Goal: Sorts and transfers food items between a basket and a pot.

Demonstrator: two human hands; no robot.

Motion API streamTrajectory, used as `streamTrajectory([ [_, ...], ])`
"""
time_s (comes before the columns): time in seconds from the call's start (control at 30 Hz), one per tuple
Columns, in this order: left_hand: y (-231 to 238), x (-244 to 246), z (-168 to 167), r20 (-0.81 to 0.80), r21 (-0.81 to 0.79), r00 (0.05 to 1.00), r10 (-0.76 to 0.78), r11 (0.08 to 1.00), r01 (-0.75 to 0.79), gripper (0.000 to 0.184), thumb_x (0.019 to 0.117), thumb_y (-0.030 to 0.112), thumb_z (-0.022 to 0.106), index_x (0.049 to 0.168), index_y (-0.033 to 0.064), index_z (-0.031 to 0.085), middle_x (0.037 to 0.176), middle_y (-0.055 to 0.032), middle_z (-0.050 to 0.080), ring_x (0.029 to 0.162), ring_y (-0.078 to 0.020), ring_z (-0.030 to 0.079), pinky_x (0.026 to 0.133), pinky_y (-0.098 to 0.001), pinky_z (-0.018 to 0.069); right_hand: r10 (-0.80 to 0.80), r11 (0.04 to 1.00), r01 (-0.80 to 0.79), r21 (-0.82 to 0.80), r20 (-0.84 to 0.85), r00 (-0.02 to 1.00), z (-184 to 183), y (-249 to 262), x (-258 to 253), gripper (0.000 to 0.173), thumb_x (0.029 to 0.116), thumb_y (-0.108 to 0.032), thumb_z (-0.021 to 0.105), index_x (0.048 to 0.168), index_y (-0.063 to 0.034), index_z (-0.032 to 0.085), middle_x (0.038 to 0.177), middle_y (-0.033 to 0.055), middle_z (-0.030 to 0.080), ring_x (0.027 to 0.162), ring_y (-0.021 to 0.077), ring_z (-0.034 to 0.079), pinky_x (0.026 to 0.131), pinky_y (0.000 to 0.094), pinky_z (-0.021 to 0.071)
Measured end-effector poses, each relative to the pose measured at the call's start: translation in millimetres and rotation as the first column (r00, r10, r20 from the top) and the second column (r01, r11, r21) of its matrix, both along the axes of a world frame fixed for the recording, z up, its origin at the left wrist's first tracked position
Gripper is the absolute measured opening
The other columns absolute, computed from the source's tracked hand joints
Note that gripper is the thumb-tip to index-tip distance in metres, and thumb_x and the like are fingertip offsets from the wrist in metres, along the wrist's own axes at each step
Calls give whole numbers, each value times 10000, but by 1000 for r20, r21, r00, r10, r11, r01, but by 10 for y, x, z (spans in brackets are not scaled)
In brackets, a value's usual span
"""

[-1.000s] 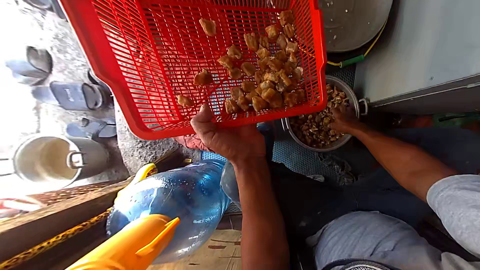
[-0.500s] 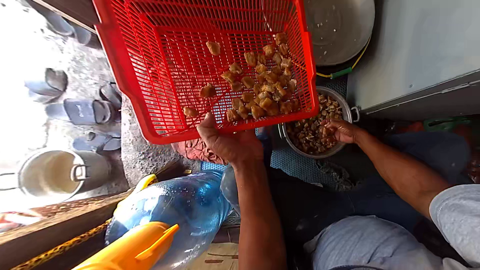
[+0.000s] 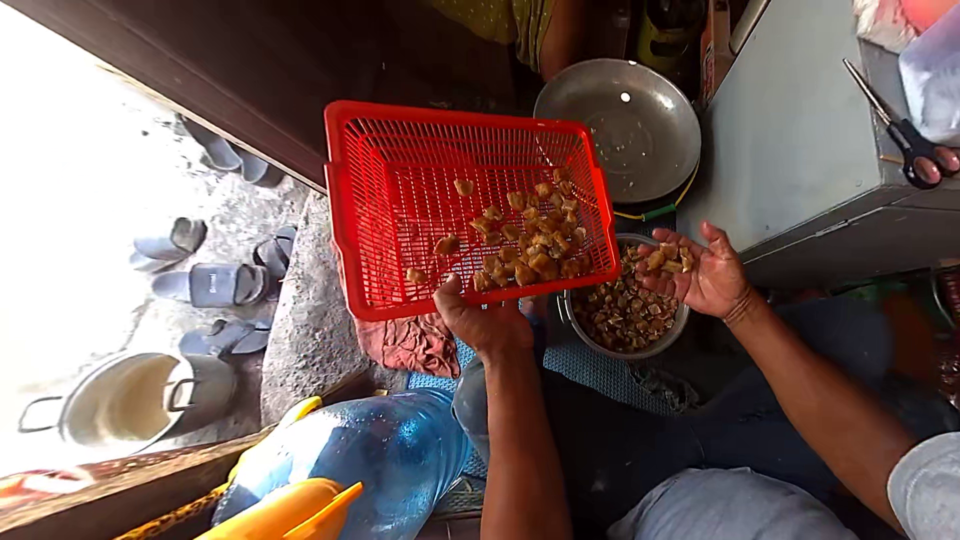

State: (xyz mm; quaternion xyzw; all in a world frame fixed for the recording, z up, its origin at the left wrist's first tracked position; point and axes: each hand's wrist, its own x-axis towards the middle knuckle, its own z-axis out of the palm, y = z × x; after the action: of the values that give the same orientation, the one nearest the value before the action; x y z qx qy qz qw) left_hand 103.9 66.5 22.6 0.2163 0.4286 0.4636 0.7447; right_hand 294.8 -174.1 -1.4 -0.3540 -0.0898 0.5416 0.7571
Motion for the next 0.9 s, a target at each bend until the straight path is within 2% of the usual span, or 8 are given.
streamTrajectory([
  [0.27,16,-2,-91,24,64,996,-83,995,82,365,1012,375,374,1248,140,521,1178,-121,641,1071,-295,644,868,-588,540,119,993,-104,-59,483,867,1075,1038,-125,718,1086,-551,147,1605,-91,329,1642,145,348,1521,331,320,1189,631,320],
  [0.37,39,-35,-98,160,124,982,-95,989,76,363,1020,331,333,1263,128,511,1203,-134,639,1129,-296,632,907,-602,530,-116,988,154,0,658,744,1026,1041,14,537,1123,-340,233,1379,14,545,1408,165,602,1322,300,577,1059,522,521],
  [0.43,63,-63,-95,185,152,978,-92,986,64,359,1023,320,320,1253,125,514,1200,-135,646,1136,-297,634,913,-599,532,-204,932,358,-59,730,652,652,874,191,423,1120,-266,305,1235,4,609,1188,131,694,1104,267,695,901,477,617],
  [0.53,114,-110,-120,185,182,977,-102,981,68,365,1013,309,325,1271,111,492,1235,-145,624,1180,-306,610,965,-610,505,203,726,407,-554,738,643,-448,532,410,355,1071,-288,483,1259,-12,603,1094,123,680,959,228,690,810,437,608],
  [0.6,138,-117,-107,176,183,978,-109,980,76,364,1002,304,324,1259,116,500,1234,-131,623,1178,-291,609,967,-600,504,602,535,322,-781,620,503,-1189,368,501,448,1014,-281,604,1376,-18,587,1310,220,639,1179,358,644,981,575,533],
  [0.7,157,-151,-125,179,180,973,-147,977,114,372,1013,296,304,1282,120,492,1286,-126,601,1224,-287,589,995,-609,494,844,425,343,-838,504,186,-1898,232,541,782,892,-338,757,1558,-90,432,1598,281,351,1463,489,350,1156,676,338],
  [0.8,168,-139,-136,165,172,976,-143,978,114,370,1020,295,286,1266,112,495,1267,-125,609,1211,-282,598,988,-600,503,903,339,476,-812,422,76,-2078,271,477,850,811,-372,800,1546,-142,442,1561,293,370,1394,543,384,1050,697,416],
  [0.9,176,-113,-141,163,166,977,-139,980,111,371,1026,313,289,1262,118,496,1265,-126,608,1221,-288,592,991,-610,496,940,269,517,-813,337,41,-2076,208,352,668,890,-410,718,1449,-96,532,1484,359,402,1360,569,404,982,697,460],
])
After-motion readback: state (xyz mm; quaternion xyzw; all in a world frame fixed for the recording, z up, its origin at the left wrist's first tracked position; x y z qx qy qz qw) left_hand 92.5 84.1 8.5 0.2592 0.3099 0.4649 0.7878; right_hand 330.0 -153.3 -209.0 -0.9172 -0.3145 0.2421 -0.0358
